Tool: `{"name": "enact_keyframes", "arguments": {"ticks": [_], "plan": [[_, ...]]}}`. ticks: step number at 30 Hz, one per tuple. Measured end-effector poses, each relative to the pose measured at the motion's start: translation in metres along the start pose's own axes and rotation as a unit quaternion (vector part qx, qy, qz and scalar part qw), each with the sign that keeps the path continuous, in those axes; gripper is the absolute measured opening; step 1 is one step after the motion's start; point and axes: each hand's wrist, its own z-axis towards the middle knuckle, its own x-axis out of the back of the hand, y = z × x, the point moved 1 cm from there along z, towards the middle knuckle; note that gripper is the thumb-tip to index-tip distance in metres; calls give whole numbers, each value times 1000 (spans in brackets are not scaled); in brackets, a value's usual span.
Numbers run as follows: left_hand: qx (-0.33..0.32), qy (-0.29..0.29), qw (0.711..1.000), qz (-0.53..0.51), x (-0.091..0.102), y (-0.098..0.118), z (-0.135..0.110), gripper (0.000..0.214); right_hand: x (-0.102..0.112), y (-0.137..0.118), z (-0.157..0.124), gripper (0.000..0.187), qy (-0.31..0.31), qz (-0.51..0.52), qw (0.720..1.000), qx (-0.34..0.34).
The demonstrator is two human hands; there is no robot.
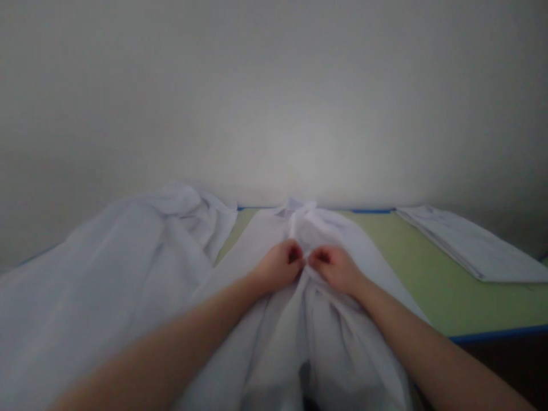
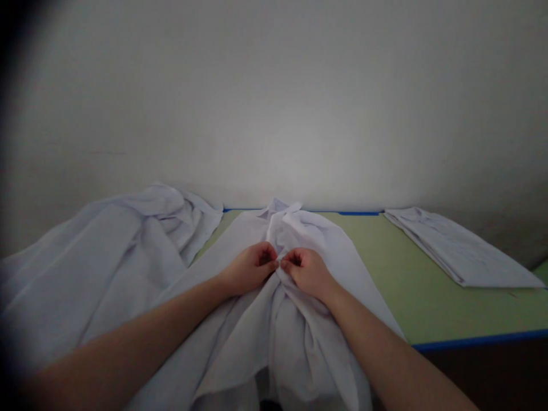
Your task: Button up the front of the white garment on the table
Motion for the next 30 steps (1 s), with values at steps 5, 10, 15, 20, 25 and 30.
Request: {"name": "enact_keyframes", "arguments": {"ticks": [5,10,15,20,25,30], "plan": [[-25,-65,996,62,17,21,-28,33,12,-10,-1,26,-98,-25,994,39],[-88,-94,981,145,22,42,-66,22,50,-27,-27,41,-160,-179,969,61],[4,-151,986,65,36,42,-68,19,95,-47,-60,20,-149,-294,944,18],[118,-244,941,-201,59,33,-68,27,115,-87,-94,18,-109,-291,950,-36],[124,-262,852,-436,58,31,-83,26,95,-122,-135,21,-102,-257,961,-19],[98,-539,771,-325,48,47,-107,55,50,-133,-161,18,-306,-214,924,85]]}}
